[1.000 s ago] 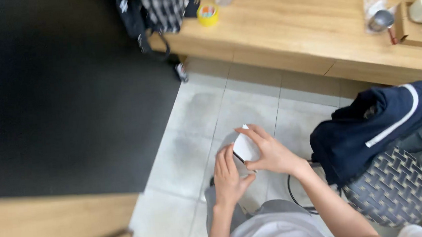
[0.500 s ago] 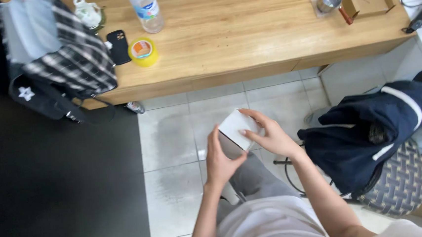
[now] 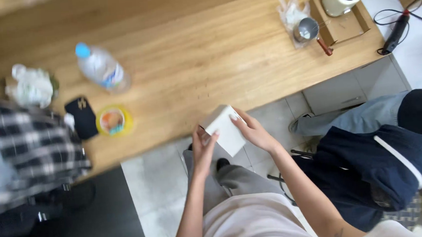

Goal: Unbox and inspect small packages inside a candle studio.

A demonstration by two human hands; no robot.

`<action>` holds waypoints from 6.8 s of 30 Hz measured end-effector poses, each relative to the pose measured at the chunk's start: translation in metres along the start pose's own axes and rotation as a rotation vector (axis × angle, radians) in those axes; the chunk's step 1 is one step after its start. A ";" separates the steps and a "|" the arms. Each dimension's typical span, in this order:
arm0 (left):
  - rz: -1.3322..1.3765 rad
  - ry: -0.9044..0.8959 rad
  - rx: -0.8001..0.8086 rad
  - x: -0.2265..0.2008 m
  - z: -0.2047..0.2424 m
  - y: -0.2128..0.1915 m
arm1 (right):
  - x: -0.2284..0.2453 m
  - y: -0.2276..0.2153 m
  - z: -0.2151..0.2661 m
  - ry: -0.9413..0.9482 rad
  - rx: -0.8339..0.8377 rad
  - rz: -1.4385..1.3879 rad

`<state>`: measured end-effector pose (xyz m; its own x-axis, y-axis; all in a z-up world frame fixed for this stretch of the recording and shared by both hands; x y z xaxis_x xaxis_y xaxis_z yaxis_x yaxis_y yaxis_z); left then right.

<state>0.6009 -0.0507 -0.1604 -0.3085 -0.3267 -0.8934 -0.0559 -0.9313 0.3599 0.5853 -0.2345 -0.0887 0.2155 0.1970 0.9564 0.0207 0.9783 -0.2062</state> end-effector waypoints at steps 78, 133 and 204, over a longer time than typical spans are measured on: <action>-0.921 0.363 0.514 0.017 -0.190 0.056 | -0.008 -0.117 -0.147 0.377 -0.163 -0.122; -1.231 0.351 0.873 -0.035 -0.207 0.077 | -0.005 -0.066 -0.097 -0.140 -0.262 0.612; 0.276 -0.403 0.660 -0.150 -0.156 0.172 | 0.155 -0.133 -0.088 -0.211 -0.281 -0.160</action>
<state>0.7857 -0.1869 -0.0065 -0.7031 -0.3306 -0.6295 -0.4363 -0.4985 0.7491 0.7021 -0.3393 0.0687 -0.0176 0.0806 0.9966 0.3112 0.9477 -0.0711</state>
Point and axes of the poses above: each hand's wrist, its own z-axis away from the middle knuckle, its own y-axis out of the palm, x = y × z, the point moved 4 cm from there along -z, towards the middle knuckle, and after that the axes turned 2 degrees about -x, right-handed, at the moved point
